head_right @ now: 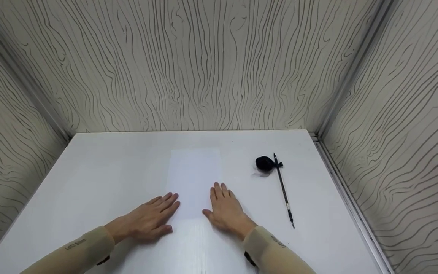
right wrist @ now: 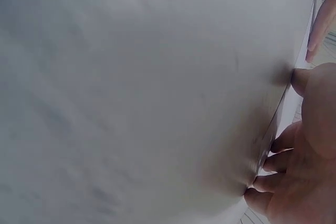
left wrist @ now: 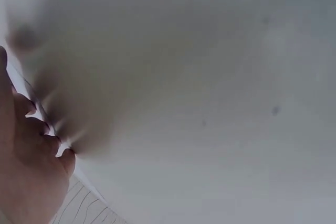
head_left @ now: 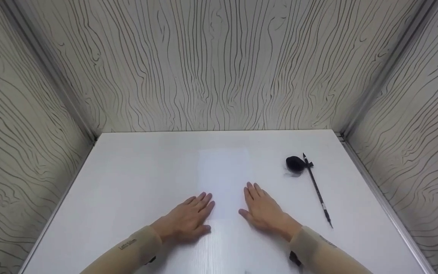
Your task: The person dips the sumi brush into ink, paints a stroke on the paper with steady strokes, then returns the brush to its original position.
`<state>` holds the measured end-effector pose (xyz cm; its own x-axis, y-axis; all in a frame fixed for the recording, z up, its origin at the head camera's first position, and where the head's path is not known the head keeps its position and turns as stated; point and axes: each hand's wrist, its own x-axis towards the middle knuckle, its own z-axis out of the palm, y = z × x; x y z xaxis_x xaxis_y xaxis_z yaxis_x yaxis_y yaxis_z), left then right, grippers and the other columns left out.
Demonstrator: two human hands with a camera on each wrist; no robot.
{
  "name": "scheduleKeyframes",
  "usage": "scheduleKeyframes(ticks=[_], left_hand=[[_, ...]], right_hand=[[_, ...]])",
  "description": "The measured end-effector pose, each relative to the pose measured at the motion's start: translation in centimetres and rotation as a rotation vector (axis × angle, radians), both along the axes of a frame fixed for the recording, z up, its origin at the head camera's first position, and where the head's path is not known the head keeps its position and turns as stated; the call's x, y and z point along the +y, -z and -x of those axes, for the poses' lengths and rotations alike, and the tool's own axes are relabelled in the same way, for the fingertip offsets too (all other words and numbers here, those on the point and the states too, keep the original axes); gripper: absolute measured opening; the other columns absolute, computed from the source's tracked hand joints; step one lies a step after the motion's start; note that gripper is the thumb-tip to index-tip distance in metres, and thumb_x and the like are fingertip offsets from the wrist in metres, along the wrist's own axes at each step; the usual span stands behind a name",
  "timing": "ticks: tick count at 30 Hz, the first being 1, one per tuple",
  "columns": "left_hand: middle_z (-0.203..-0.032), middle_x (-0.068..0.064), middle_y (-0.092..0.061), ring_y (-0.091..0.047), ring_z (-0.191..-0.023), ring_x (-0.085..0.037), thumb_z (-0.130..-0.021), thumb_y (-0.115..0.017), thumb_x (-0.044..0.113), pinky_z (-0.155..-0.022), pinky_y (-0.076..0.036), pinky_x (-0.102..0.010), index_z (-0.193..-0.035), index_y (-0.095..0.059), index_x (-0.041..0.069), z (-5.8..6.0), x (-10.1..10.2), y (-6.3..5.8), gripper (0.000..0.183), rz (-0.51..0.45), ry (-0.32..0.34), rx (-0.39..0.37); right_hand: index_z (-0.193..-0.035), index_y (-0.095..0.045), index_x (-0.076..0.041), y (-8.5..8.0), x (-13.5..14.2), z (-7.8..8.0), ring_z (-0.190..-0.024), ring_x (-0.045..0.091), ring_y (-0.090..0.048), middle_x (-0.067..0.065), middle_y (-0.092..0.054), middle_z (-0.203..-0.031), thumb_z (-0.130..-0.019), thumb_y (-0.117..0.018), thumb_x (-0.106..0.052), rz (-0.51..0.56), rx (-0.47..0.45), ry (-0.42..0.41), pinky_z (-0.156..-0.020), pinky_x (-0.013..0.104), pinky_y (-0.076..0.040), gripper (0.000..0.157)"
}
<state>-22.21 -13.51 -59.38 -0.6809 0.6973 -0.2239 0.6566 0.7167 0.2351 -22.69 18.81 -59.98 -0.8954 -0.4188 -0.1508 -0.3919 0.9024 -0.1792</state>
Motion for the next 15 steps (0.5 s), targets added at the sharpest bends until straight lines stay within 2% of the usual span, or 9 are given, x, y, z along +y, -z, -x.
scheduleKeyframes(ticks=[7,10,15], left_hand=[[-0.193,-0.002,-0.01,-0.011,-0.181,-0.028,-0.113,-0.029,0.071,-0.146,-0.019,-0.055,-0.182,-0.016,0.019,-0.6,-0.1,0.0,0.087,-0.001,0.033,-0.014],[-0.192,-0.006,-0.012,-0.014,-0.18,-0.03,-0.114,-0.029,0.07,-0.145,-0.022,-0.055,-0.182,-0.019,0.016,-0.7,-0.3,0.2,0.088,-0.003,0.063,0.005],[-0.192,-0.005,-0.011,-0.014,-0.18,-0.029,-0.113,-0.029,0.07,-0.145,-0.021,-0.054,-0.182,-0.018,0.016,-0.7,-0.4,0.5,0.088,0.008,0.076,0.024]], right_hand=[[-0.173,-0.033,0.005,0.1,0.4,-0.6,-0.173,0.048,-0.028,0.026,-0.028,-0.185,-0.117,-0.051,-0.053,0.015,0.009,0.001,-0.141,0.058,-0.03,0.082],[-0.172,-0.033,0.007,0.0,0.6,-0.8,-0.173,0.049,-0.029,0.028,-0.029,-0.184,-0.117,-0.051,-0.051,0.018,0.013,-0.015,-0.14,0.058,-0.032,0.082],[-0.171,-0.037,0.008,-0.4,1.2,-0.6,-0.171,0.05,-0.032,0.029,-0.033,-0.182,-0.116,-0.053,-0.051,0.049,0.005,-0.054,-0.139,0.06,-0.033,0.081]])
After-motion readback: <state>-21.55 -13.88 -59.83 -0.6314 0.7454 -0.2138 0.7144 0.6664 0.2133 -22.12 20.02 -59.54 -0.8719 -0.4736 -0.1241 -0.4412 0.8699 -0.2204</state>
